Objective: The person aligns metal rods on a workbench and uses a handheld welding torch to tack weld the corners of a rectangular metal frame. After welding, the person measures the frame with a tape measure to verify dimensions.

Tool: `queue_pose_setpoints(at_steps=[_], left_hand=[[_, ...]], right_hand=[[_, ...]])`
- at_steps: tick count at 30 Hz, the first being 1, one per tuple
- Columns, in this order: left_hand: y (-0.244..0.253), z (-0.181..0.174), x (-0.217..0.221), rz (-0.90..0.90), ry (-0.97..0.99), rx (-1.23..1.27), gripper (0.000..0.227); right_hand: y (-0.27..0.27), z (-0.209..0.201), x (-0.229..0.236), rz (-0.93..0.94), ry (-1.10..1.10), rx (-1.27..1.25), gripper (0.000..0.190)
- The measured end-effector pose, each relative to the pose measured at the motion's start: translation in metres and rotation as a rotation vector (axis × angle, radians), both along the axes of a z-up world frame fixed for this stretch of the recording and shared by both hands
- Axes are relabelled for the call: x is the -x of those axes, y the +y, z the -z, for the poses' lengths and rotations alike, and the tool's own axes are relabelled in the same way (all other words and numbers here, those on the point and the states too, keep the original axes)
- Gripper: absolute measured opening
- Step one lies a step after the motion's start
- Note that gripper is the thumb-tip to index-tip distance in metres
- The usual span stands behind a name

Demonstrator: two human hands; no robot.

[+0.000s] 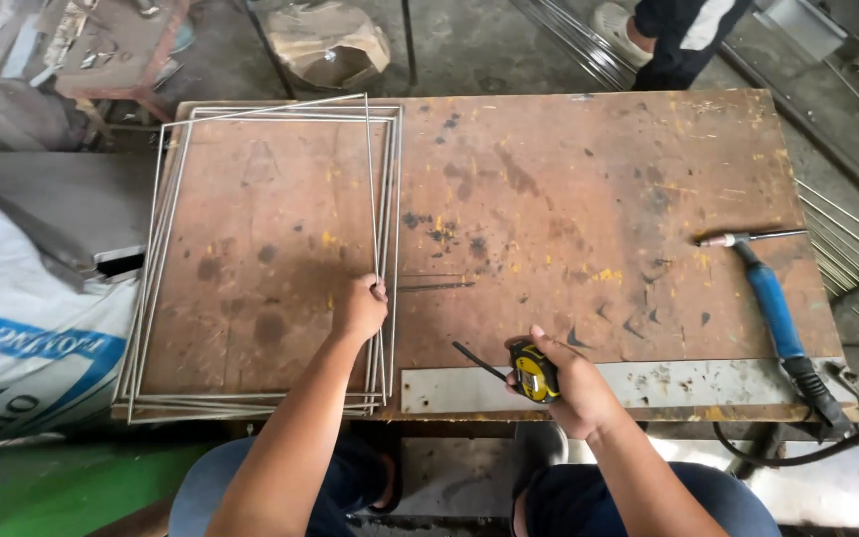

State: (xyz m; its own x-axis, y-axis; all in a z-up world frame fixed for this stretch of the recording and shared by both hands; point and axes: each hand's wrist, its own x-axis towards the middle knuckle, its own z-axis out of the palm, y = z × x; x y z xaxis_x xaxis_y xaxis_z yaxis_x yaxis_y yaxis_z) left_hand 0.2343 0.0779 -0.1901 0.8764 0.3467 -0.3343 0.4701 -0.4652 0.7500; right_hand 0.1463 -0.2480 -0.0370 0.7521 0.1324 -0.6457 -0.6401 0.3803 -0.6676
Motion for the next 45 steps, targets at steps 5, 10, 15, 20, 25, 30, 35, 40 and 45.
queue_pose_setpoints(at_steps=[5,10,15,20,25,30,35,40,45], left_hand=[[-0.064,-0.043,0.015,0.129,0.056,-0.194,0.025],[-0.074,-0.036,0.006,0.219,0.067,-0.296,0.030],[-0.102,-0.124,0.048,0.298,0.046,-0.230,0.030],[-0.121,-0.196,0.099,0.315,0.448,0.631,0.038],[-0.102,-0.206,0.110,0.490,0.333,0.426,0.024],[-0.048,-0.224,0.092,0.737,0.295,0.308,0.018],[0.060,-0.169,0.037,-0.336,-0.722,1.176,0.032],[0.094,-0.138,0.024,-0.699,-0.622,0.955,0.028],[0.054,-0.152,0.048,-0.302,-0.238,0.542,0.018]], right_hand=[[-0.004,-0.007,-0.006,0.001,0.036,-0.040,0.058],[-0.002,-0.010,-0.004,-0.018,0.000,-0.057,0.059],[0.006,-0.004,0.011,-0.120,-0.085,0.127,0.058],[0.021,-0.012,0.037,-0.661,-0.667,0.771,0.086],[0.024,-0.006,0.052,-0.693,-0.779,0.885,0.086],[0.014,-0.040,0.054,-0.824,-0.745,1.045,0.062],[-0.031,0.010,0.096,-0.893,0.173,0.311,0.034],[0.013,0.009,0.135,-1.264,0.244,0.524,0.038],[0.034,0.026,0.129,-0.822,0.325,0.205,0.037]])
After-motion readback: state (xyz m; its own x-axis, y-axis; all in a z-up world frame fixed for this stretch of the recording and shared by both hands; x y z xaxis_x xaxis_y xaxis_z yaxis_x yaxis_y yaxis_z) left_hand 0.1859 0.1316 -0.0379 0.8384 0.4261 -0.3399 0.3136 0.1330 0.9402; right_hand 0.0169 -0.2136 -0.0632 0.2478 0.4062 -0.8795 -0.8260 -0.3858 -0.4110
